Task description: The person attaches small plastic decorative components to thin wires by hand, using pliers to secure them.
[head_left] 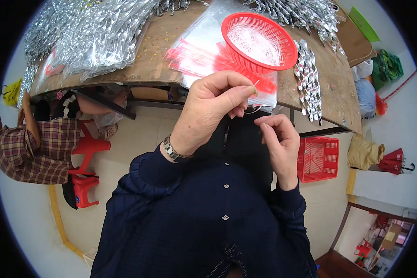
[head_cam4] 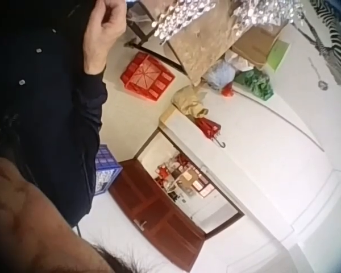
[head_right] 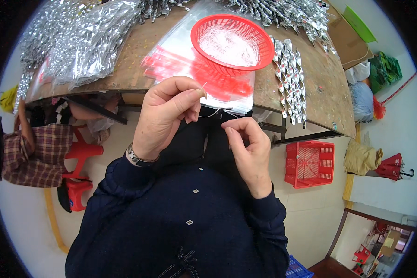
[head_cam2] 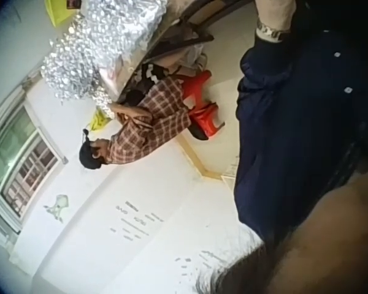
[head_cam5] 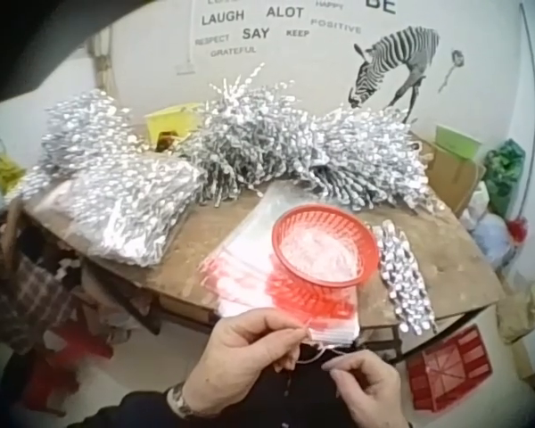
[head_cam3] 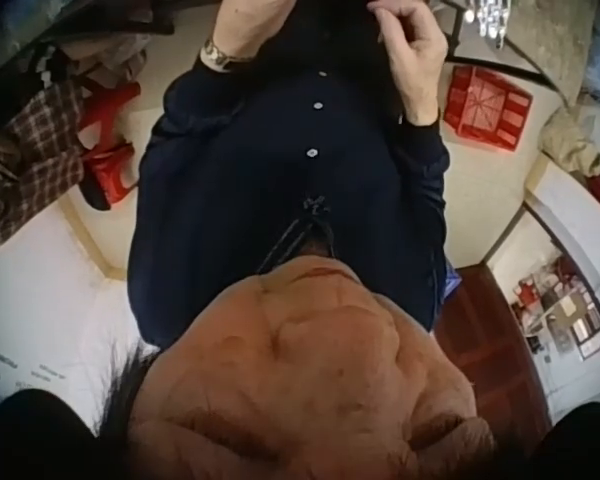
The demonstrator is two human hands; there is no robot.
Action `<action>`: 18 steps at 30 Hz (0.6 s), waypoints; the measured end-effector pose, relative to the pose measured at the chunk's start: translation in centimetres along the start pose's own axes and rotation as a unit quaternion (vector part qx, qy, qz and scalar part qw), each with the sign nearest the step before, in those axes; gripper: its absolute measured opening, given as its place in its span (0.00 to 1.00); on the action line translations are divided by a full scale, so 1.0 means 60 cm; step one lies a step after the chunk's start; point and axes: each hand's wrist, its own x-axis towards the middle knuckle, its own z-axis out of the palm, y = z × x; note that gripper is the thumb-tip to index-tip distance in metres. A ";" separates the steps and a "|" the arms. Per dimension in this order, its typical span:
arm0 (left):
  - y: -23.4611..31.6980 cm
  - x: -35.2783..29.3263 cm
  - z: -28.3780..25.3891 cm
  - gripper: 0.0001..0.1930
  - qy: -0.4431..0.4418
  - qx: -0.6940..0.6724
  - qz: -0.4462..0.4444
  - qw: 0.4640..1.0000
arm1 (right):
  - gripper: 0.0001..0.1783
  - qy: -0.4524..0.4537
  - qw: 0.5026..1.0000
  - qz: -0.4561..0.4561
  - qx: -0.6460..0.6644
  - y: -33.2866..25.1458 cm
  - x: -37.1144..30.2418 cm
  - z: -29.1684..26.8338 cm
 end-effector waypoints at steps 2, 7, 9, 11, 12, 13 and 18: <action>0.001 0.000 -0.001 0.06 0.002 0.003 0.002 1.000 | 0.02 -0.016 0.999 0.005 0.036 -0.016 -0.005 -0.004; -0.003 0.000 -0.004 0.05 -0.001 0.001 0.004 1.000 | 0.03 -0.018 0.997 0.004 0.078 -0.051 -0.017 -0.019; -0.002 0.000 -0.002 0.05 0.001 0.001 -0.001 1.000 | 0.07 0.000 0.992 0.000 0.125 -0.071 -0.022 -0.024; -0.002 0.000 -0.001 0.05 0.003 0.003 -0.006 1.000 | 0.10 -0.009 0.991 -0.008 0.136 -0.073 -0.022 -0.033; -0.003 0.000 0.000 0.05 0.001 0.003 -0.002 1.000 | 0.11 -0.029 0.985 -0.008 0.169 -0.077 -0.022 -0.037; -0.004 0.000 0.001 0.05 -0.001 0.003 0.001 1.000 | 0.11 -0.050 0.978 -0.008 0.202 -0.079 -0.021 -0.041; -0.004 0.000 -0.006 0.05 -0.004 0.002 -0.003 1.000 | 0.12 -0.080 0.961 -0.019 0.263 -0.077 -0.012 -0.040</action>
